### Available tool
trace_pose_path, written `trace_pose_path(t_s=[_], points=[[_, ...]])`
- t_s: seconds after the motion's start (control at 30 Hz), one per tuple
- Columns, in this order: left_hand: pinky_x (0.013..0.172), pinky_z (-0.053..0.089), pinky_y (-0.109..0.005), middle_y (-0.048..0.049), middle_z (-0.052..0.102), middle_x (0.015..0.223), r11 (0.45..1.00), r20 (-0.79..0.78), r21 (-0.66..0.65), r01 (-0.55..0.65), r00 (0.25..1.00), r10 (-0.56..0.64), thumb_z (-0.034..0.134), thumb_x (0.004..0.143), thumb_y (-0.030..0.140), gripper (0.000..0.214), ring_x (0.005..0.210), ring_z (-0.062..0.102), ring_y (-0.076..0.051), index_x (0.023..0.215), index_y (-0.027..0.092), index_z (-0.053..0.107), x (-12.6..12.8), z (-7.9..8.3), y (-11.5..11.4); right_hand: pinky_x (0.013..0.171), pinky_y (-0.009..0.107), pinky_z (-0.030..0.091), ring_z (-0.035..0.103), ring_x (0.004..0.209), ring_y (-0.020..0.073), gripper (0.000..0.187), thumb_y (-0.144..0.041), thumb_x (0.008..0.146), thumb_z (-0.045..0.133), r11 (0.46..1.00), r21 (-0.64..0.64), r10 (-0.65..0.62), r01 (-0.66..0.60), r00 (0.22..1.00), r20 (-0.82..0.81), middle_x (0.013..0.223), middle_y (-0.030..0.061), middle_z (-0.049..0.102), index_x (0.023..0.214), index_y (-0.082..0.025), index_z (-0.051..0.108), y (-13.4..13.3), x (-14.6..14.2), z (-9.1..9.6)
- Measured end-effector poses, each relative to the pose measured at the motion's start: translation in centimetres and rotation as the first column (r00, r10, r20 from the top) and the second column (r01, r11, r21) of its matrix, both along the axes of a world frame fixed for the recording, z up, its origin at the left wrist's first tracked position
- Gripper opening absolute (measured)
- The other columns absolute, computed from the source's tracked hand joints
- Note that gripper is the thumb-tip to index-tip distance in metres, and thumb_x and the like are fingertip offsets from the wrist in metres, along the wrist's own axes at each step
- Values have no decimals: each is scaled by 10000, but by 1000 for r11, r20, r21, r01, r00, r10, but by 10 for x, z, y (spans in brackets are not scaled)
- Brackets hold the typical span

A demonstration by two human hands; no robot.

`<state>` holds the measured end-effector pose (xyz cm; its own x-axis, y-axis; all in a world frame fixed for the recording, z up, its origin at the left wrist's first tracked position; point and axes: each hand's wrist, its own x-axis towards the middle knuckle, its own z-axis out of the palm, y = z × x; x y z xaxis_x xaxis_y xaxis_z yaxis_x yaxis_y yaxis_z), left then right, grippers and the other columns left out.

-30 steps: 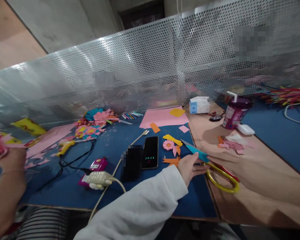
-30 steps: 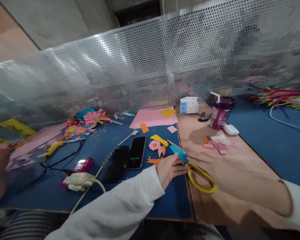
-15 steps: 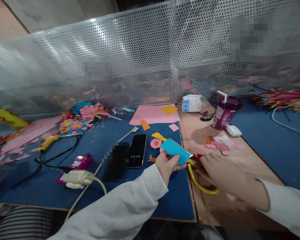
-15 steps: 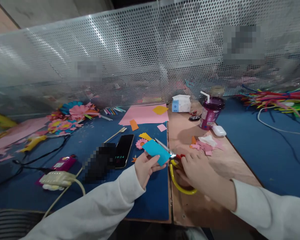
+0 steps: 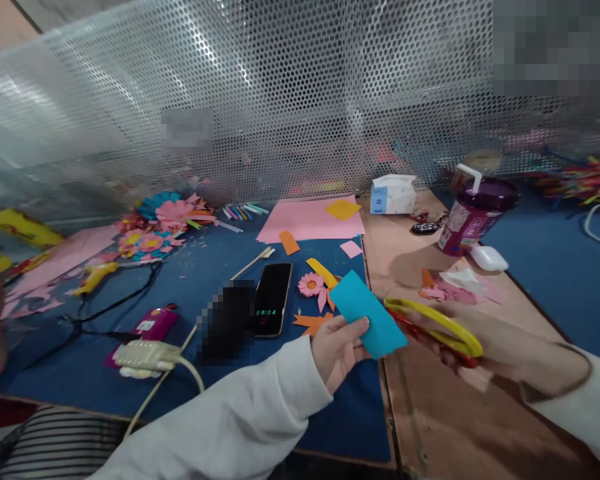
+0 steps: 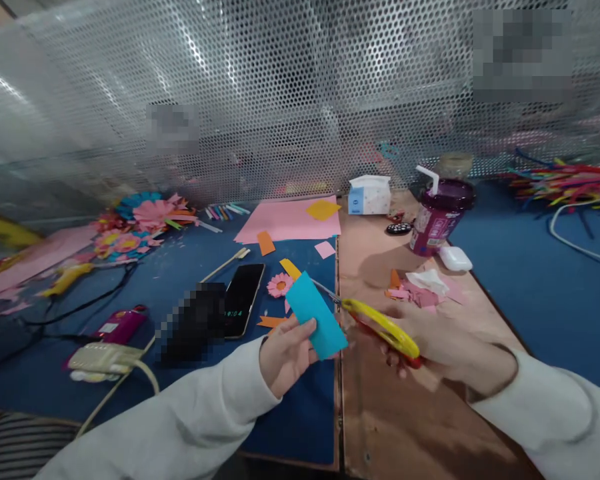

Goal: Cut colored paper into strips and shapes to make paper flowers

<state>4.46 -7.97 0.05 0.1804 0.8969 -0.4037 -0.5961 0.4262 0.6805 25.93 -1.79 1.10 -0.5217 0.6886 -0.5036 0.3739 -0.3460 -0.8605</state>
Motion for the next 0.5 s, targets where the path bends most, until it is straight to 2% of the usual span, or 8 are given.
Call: trace_pose_path(t_s=[0.03, 0.1, 0.2, 0.27, 0.33, 0.43, 0.5], points=[[795, 548, -374, -117, 740, 857, 999, 40, -6, 44, 998, -44, 864, 545, 352, 390, 822, 703, -231, 822, 116, 723, 0, 0, -1, 425, 240, 451, 568, 500, 134, 515, -672, 761, 520, 1000, -16, -17, 17, 1000, -3, 686, 6, 610, 1025, -240, 611, -4, -4, 4], [899, 516, -423, -133, 743, 891, 991, 95, 0, 136, 986, -135, 871, 531, 334, 380, 927, 696, -272, 805, 110, 733, 1, -1, -5, 420, 229, 449, 563, 501, 121, 482, -639, 731, 603, 997, 74, 35, -37, 999, 28, 732, 20, 633, 956, -214, 620, -10, -12, 10], [945, 491, -450, -143, 744, 921, 970, 120, -11, 242, 964, -239, 868, 530, 355, 411, 983, 685, -294, 841, 114, 749, 2, -3, -10, 483, 266, 519, 599, 538, 146, 427, -604, 760, 605, 970, 209, 129, -124, 992, -12, 716, 31, 642, 940, -218, 633, -17, -23, 10], [942, 493, -444, -144, 745, 928, 964, 80, -36, 262, 963, -258, 868, 527, 376, 432, 970, 690, -287, 859, 123, 757, 3, -3, -12, 609, 329, 579, 652, 653, 191, 392, -580, 782, 585, 942, 307, 156, -134, 987, -48, 777, 55, 669, 983, -248, 642, -19, -25, 0], [930, 499, -435, -144, 746, 927, 961, 39, -67, 269, 963, -267, 874, 515, 379, 443, 946, 697, -277, 863, 128, 763, 3, -2, -13, 726, 386, 592, 678, 804, 234, 378, -545, 797, 567, 889, 444, 146, -110, 988, -48, 918, 78, 689, 1073, -295, 632, -19, -24, -18], [920, 505, -429, -149, 741, 963, 950, 35, -93, 299, 954, -297, 874, 514, 369, 467, 949, 697, -274, 898, 128, 764, 3, -3, -13, 734, 400, 594, 670, 932, 270, 427, -499, 800, 552, 761, 647, 43, -40, 999, 12, 1069, 80, 676, 1198, -346, 576, -21, -17, -46], [921, 504, -429, -151, 736, 994, 948, 36, -77, 309, 951, -307, 872, 515, 368, 484, 971, 690, -283, 920, 125, 763, 3, -3, -13, 730, 407, 590, 669, 911, 262, 444, -457, 804, 559, 748, 661, 47, -57, 998, 33, 1072, 77, 678, 1231, -333, 560, -22, -13, -55]])
